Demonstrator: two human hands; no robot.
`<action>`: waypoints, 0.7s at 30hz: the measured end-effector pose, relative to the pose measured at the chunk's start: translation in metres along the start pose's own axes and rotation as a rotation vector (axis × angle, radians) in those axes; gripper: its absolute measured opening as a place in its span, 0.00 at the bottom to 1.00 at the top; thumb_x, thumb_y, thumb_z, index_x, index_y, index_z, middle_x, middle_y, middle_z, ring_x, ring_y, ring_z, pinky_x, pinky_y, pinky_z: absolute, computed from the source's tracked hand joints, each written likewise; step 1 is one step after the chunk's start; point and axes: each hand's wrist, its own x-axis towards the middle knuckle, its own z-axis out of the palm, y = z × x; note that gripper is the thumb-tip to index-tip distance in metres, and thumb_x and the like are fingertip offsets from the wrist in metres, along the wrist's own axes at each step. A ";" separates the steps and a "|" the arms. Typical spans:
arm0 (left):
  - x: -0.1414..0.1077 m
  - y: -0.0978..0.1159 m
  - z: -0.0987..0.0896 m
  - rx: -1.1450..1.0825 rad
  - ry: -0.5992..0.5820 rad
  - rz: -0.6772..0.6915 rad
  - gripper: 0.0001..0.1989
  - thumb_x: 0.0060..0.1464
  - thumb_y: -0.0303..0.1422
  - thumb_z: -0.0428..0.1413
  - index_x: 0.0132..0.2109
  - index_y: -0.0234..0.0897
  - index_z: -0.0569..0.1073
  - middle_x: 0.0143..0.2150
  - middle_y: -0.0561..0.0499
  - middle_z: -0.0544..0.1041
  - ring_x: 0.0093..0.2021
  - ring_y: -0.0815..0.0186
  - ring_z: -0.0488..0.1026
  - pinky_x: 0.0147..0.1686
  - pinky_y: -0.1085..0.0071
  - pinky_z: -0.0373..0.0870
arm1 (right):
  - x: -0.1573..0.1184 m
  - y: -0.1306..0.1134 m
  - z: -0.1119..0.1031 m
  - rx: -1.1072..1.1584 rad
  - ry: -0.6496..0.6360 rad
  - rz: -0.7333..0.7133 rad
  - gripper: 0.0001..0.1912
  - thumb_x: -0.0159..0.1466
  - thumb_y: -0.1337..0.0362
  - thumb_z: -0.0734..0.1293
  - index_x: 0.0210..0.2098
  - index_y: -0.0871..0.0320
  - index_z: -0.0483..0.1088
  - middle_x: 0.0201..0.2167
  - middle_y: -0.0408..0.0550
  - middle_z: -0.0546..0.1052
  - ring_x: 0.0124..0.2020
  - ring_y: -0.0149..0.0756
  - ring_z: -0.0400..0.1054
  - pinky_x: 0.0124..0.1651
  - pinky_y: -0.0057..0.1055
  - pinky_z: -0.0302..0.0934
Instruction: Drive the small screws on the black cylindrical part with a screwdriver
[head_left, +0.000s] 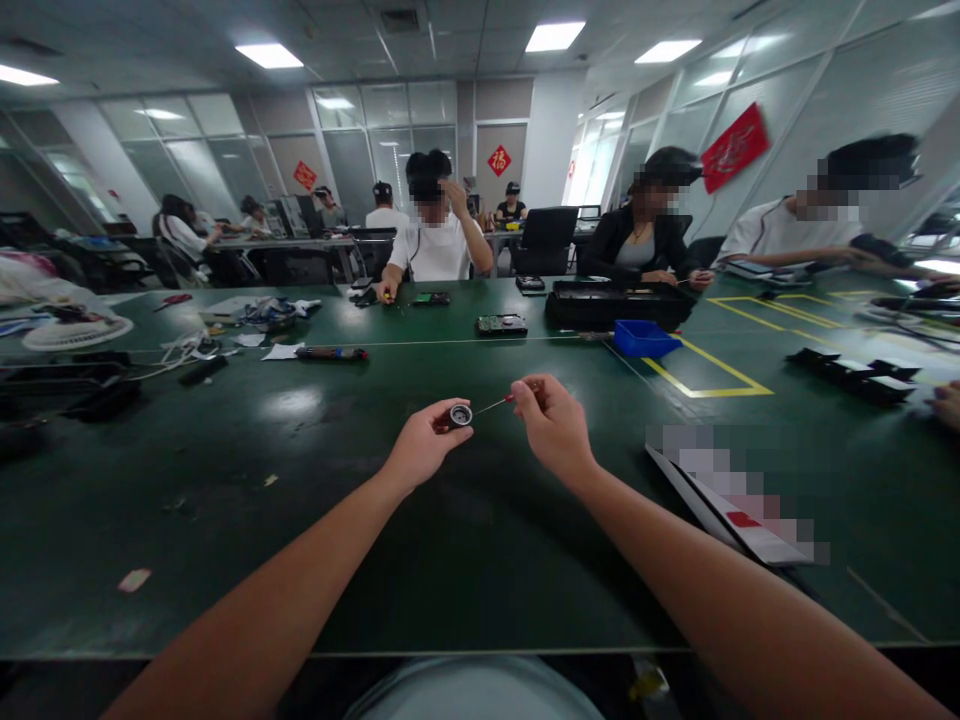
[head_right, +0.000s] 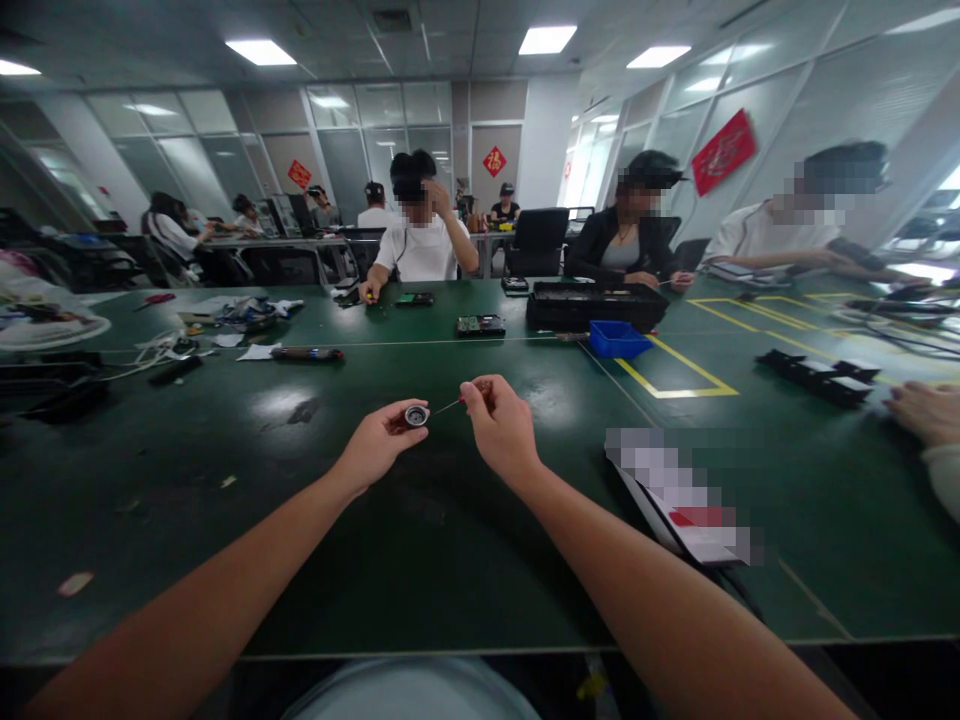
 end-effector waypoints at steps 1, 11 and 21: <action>0.001 -0.001 -0.001 0.034 0.018 0.004 0.22 0.50 0.28 0.64 0.54 0.37 0.77 0.50 0.44 0.79 0.50 0.59 0.76 0.57 0.58 0.66 | 0.000 -0.001 -0.001 0.005 0.015 -0.005 0.16 0.68 0.50 0.62 0.37 0.55 0.71 0.26 0.44 0.76 0.27 0.35 0.69 0.32 0.33 0.60; 0.002 -0.010 -0.006 0.123 0.040 0.057 0.21 0.50 0.29 0.64 0.53 0.40 0.77 0.49 0.45 0.79 0.49 0.58 0.76 0.55 0.57 0.68 | -0.006 -0.008 -0.004 0.242 -0.037 -0.069 0.11 0.68 0.53 0.62 0.41 0.54 0.69 0.32 0.47 0.79 0.33 0.38 0.75 0.39 0.37 0.68; 0.001 -0.011 -0.006 0.216 -0.003 0.086 0.22 0.51 0.29 0.64 0.55 0.41 0.77 0.53 0.46 0.79 0.53 0.57 0.75 0.60 0.56 0.64 | -0.005 -0.003 0.001 0.101 -0.139 -0.097 0.11 0.69 0.55 0.62 0.41 0.54 0.70 0.33 0.47 0.80 0.35 0.38 0.76 0.39 0.35 0.67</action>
